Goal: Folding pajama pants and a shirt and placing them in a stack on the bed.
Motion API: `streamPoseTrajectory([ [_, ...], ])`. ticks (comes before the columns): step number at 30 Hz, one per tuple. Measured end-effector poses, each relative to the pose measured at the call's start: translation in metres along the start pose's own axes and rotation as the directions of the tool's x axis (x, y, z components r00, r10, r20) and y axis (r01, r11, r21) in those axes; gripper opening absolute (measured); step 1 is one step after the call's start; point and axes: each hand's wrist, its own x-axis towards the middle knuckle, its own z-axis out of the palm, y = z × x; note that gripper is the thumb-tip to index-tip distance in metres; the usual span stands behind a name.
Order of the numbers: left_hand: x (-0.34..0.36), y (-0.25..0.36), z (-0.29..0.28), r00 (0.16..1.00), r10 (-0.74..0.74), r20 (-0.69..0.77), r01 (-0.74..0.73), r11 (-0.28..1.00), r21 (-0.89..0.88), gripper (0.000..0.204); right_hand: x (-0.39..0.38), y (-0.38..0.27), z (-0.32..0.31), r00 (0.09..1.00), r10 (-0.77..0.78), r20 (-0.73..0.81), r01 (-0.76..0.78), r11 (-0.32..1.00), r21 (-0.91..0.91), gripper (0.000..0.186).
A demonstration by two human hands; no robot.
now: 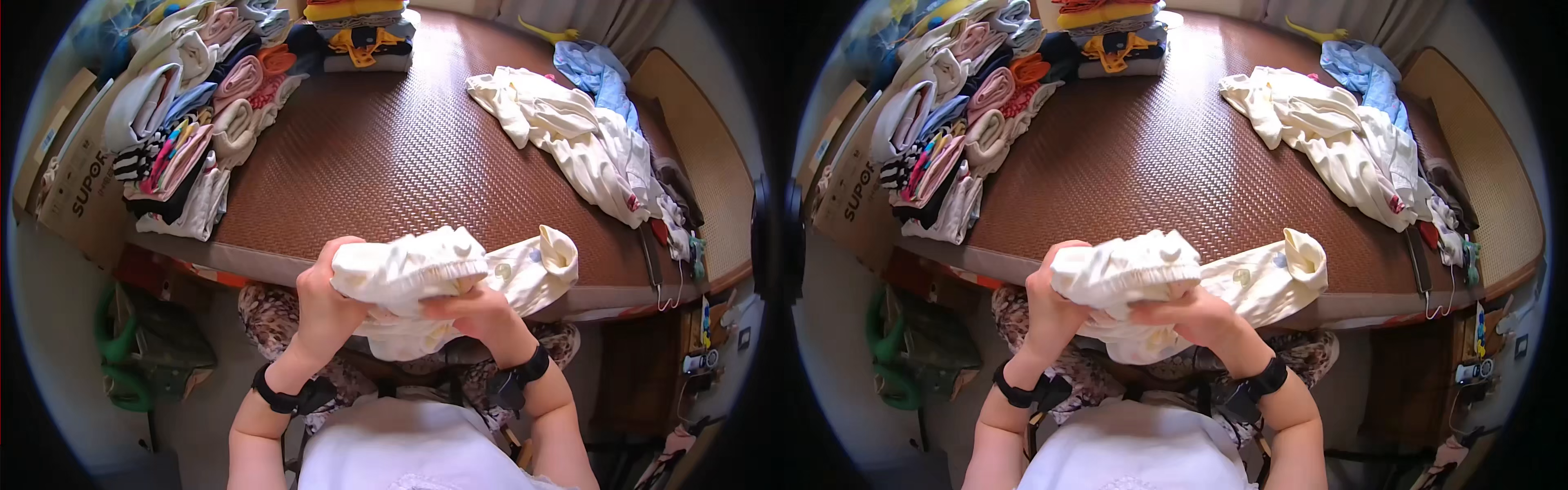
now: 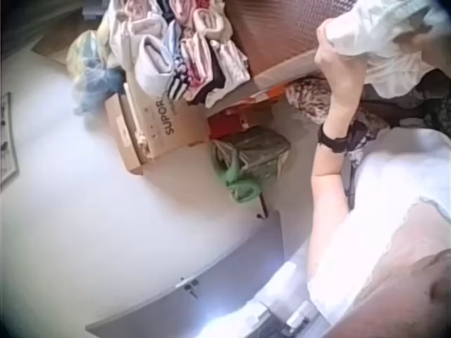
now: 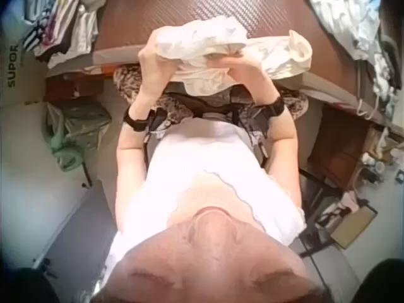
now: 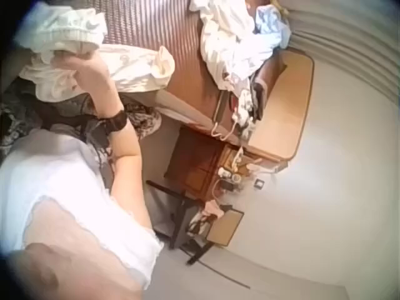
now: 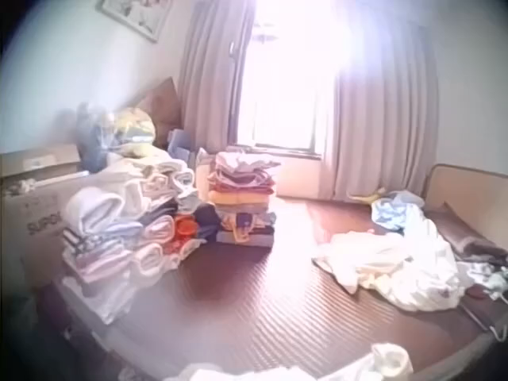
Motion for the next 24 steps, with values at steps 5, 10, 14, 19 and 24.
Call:
streamPoseTrajectory([
  [5, 0.0, -0.012, -0.007, 0.91, -0.176, 0.374, 0.392, 0.654, -0.647, 0.041, 0.006, -0.004, 0.014, 0.95, -0.308, -0.051, 0.239, 0.822, -0.517, 0.063],
  [10, -0.008, 0.006, -0.007, 0.85, -0.202, 0.486, 0.526, 0.353, -0.774, 0.054, 0.018, 0.003, 0.014, 0.841, -0.507, -0.19, 0.278, 0.706, -0.652, 0.043],
  [14, -0.019, 0.002, -0.001, 0.787, -0.032, 0.616, 0.59, 0.331, -0.737, 0.063, 0.028, 0.017, 0.002, 0.913, -0.386, -0.135, 0.222, 0.745, -0.629, 0.044],
  [19, -0.008, 0.005, 0.003, 0.736, -0.098, 0.67, 0.675, 0.173, -0.717, 0.052, 0.022, 0.011, 0.004, 0.745, -0.645, -0.171, 0.366, 0.609, -0.704, 0.04],
  [24, -0.011, -0.005, 0.01, 0.765, -0.137, 0.629, 0.638, 0.295, -0.712, 0.047, -0.014, -0.021, 0.008, 0.737, -0.653, 0.174, 0.385, 0.195, -0.902, 0.016],
])
